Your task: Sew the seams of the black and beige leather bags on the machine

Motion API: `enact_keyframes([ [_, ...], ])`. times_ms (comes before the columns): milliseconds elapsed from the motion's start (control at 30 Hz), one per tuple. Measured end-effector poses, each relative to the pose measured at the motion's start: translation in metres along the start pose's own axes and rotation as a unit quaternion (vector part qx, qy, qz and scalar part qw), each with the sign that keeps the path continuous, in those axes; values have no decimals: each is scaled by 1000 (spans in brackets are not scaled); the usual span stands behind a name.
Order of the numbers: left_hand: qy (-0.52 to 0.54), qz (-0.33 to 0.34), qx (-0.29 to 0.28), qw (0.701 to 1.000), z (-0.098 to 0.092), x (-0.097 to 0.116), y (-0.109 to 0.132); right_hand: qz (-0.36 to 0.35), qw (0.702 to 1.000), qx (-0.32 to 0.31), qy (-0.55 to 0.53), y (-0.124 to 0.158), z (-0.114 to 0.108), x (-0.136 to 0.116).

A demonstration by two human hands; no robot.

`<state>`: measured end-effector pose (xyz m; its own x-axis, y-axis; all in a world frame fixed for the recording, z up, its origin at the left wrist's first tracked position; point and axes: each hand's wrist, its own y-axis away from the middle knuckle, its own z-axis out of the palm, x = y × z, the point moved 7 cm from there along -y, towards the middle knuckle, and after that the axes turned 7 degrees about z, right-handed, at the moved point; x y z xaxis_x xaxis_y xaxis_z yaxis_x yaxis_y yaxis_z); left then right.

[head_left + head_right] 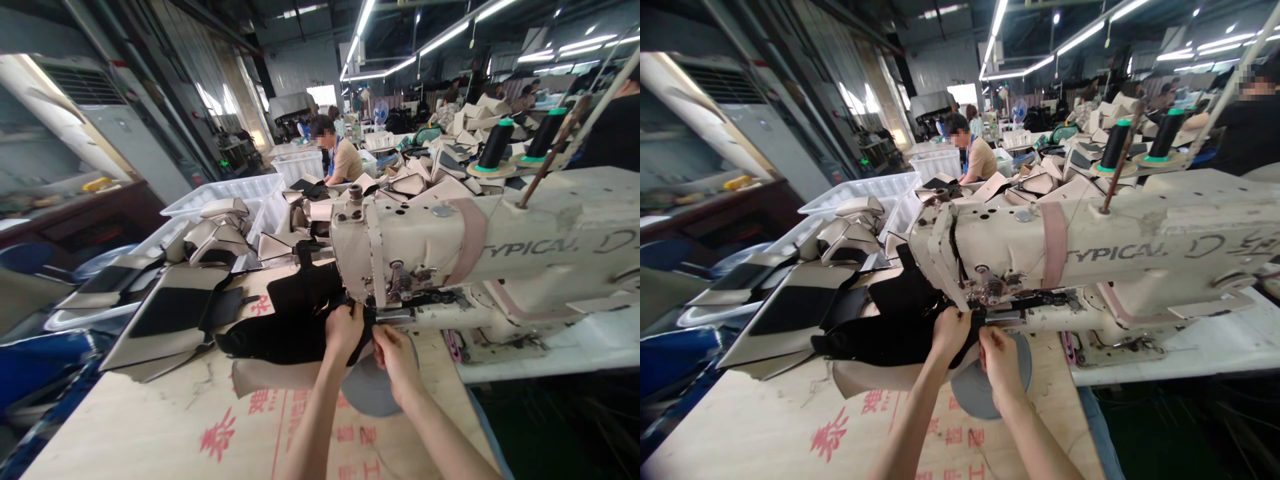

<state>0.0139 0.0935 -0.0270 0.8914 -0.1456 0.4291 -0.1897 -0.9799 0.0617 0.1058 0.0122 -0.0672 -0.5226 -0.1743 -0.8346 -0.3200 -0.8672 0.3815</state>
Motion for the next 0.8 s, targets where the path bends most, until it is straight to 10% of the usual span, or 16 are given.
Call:
enact_keyframes([
  [433, 33, 0, -7, 999, 3, -5, -10, -21, 999, 25, 35, -9, 0, 7],
  [600, 50, 8, -1, 999, 2, -4, -10, -67, 987, -18, 143, 14, -31, -23],
  [700, 61, 14, 2, 998, 2, -4, -11, -209, 926, 80, 304, 40, -95, -76],
  [800, 69, 19, 6, 997, 2, -5, -12, -434, 721, 325, 431, 80, -179, -151],
])
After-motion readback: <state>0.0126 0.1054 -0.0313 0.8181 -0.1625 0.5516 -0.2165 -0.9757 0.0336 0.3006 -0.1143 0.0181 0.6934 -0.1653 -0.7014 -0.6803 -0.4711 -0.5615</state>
